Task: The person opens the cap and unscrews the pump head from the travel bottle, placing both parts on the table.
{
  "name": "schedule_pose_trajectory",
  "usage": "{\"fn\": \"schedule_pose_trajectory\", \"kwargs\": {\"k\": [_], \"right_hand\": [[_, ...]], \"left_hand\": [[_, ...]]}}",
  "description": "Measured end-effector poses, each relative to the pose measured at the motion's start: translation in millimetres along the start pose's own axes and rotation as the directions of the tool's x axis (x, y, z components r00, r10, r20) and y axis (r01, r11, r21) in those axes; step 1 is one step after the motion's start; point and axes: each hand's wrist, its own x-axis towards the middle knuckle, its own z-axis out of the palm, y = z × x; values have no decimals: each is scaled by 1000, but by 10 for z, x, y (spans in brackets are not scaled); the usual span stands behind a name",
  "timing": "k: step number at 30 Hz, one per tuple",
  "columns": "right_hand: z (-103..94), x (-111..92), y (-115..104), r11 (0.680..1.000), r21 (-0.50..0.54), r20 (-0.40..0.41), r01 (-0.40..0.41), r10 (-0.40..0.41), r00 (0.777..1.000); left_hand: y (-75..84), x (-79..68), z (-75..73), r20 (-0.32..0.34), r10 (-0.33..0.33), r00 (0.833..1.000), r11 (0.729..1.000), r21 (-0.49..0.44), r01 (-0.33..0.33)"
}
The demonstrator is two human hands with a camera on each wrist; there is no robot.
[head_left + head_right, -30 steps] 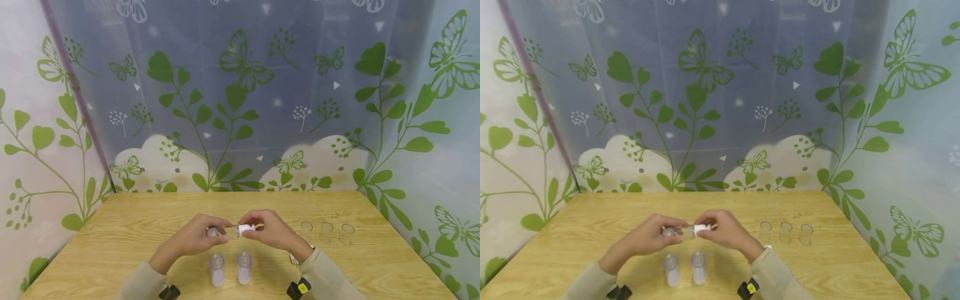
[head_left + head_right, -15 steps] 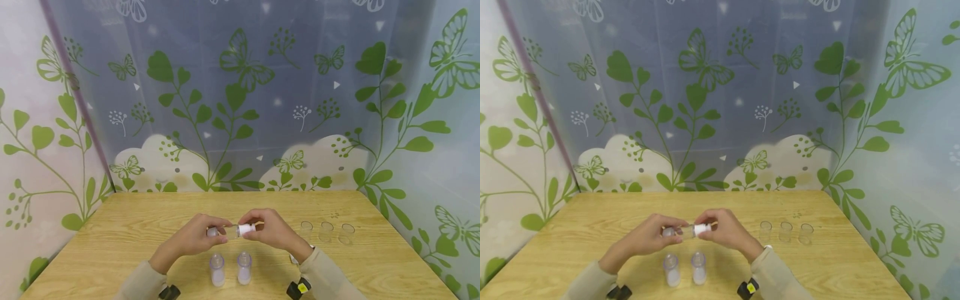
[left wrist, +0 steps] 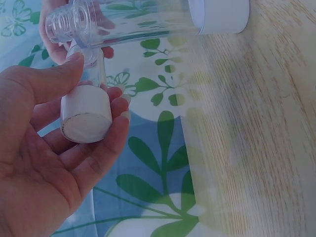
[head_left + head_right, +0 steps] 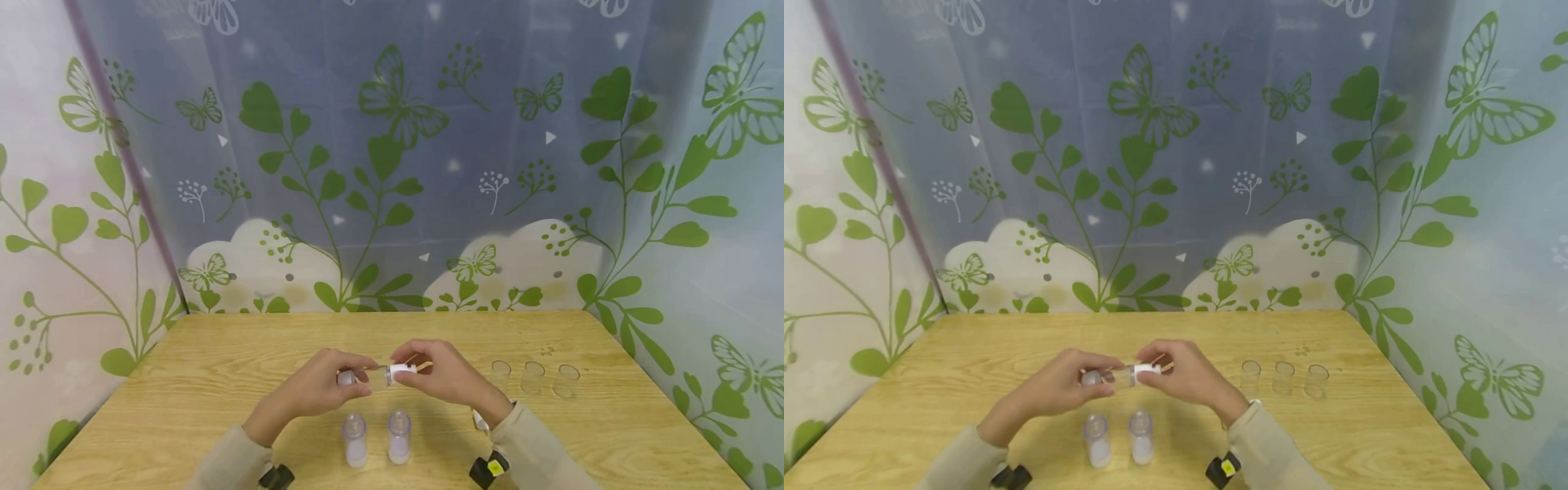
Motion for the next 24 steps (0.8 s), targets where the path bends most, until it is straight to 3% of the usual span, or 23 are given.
{"fn": "schedule_pose_trajectory", "kwargs": {"k": [3, 13, 24], "right_hand": [[-1, -1, 1, 1000, -10, 12, -8, 8, 1000], [11, -5, 13, 995, 97, 83, -31, 23, 996], [14, -4, -17, 1000, 24, -19, 9, -9, 1000]], "left_hand": [[2, 0, -3, 1, 1, 1000, 1000, 7, -1], [-6, 2, 1, 7, -1, 1000, 1000, -20, 1], [-10, -1, -4, -8, 10, 1000, 1000, -10, -10]]}}
